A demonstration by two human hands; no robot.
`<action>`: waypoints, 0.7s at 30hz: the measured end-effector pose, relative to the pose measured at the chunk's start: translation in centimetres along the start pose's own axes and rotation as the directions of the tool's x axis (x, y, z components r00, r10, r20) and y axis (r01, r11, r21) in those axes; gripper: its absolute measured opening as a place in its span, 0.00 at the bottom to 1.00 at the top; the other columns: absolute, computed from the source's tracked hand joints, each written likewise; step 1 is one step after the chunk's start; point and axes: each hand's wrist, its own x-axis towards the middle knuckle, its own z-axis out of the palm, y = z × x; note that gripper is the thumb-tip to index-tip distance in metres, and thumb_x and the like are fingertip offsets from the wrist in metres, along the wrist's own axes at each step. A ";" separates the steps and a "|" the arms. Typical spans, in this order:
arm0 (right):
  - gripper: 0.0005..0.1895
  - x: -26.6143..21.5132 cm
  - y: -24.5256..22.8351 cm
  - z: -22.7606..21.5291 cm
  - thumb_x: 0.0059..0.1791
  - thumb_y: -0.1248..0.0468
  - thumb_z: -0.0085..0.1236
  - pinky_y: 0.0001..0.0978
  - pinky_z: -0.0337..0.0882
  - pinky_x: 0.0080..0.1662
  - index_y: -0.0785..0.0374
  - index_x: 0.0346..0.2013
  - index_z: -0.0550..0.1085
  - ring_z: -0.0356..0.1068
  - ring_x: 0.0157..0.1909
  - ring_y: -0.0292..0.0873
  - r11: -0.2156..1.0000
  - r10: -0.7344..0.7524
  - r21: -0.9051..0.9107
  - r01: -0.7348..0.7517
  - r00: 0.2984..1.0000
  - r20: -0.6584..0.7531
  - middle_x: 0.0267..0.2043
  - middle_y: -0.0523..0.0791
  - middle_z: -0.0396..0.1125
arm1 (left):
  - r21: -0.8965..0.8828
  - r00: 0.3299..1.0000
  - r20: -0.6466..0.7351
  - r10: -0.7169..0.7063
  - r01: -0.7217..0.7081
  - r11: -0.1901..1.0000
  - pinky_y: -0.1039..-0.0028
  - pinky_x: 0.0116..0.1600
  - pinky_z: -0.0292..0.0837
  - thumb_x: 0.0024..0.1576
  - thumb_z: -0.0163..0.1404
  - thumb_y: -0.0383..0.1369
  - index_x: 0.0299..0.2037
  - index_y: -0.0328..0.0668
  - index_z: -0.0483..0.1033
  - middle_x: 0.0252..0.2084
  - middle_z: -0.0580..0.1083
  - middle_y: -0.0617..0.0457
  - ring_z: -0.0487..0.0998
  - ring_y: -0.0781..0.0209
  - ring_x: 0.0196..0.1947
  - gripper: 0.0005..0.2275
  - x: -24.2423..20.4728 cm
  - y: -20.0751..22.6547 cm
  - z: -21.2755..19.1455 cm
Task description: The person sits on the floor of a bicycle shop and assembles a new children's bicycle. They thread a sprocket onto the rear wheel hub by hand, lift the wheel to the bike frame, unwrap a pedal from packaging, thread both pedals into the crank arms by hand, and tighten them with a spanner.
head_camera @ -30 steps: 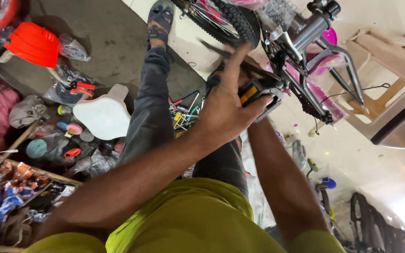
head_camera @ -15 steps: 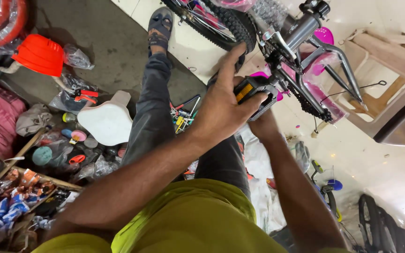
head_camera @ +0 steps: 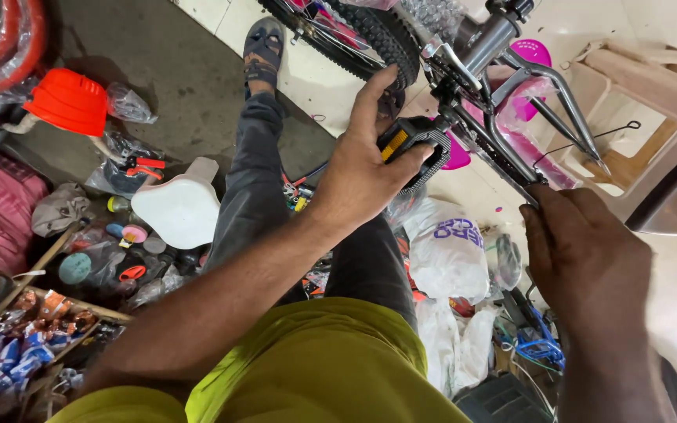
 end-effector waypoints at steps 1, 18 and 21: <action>0.11 0.9 -1.0 -1.3 0.52 0.62 0.63 0.40 0.71 0.32 0.62 0.47 0.79 0.73 0.33 0.50 0.995 -0.012 -0.097 0.014 1.000 0.020 0.38 0.47 0.72 | 0.018 1.000 -0.001 -0.014 0.014 1.000 0.70 0.61 0.79 0.59 0.60 0.25 0.75 0.41 0.45 0.59 0.75 0.38 0.82 0.57 0.57 0.39 0.0 0.1 0.0; 0.10 0.8 2.5 11.2 0.56 0.69 0.62 0.43 0.74 0.47 0.64 0.52 0.76 0.75 0.44 0.55 0.973 0.000 0.229 0.026 0.994 -0.112 0.46 0.52 0.73 | 0.072 0.996 -0.017 -0.086 0.087 0.994 0.69 0.53 0.79 0.55 0.61 0.29 0.75 0.42 0.47 0.49 0.79 0.40 0.85 0.57 0.46 0.40 0.2 0.9 0.1; 0.11 3.0 2.3 15.7 0.55 0.73 0.60 0.44 0.74 0.50 0.66 0.52 0.75 0.75 0.47 0.57 0.902 0.056 0.429 0.046 0.973 -0.223 0.47 0.54 0.73 | 0.048 0.994 -0.007 -0.112 0.112 0.993 0.70 0.52 0.79 0.56 0.61 0.29 0.76 0.43 0.47 0.43 0.81 0.43 0.85 0.59 0.44 0.40 0.0 0.9 -0.1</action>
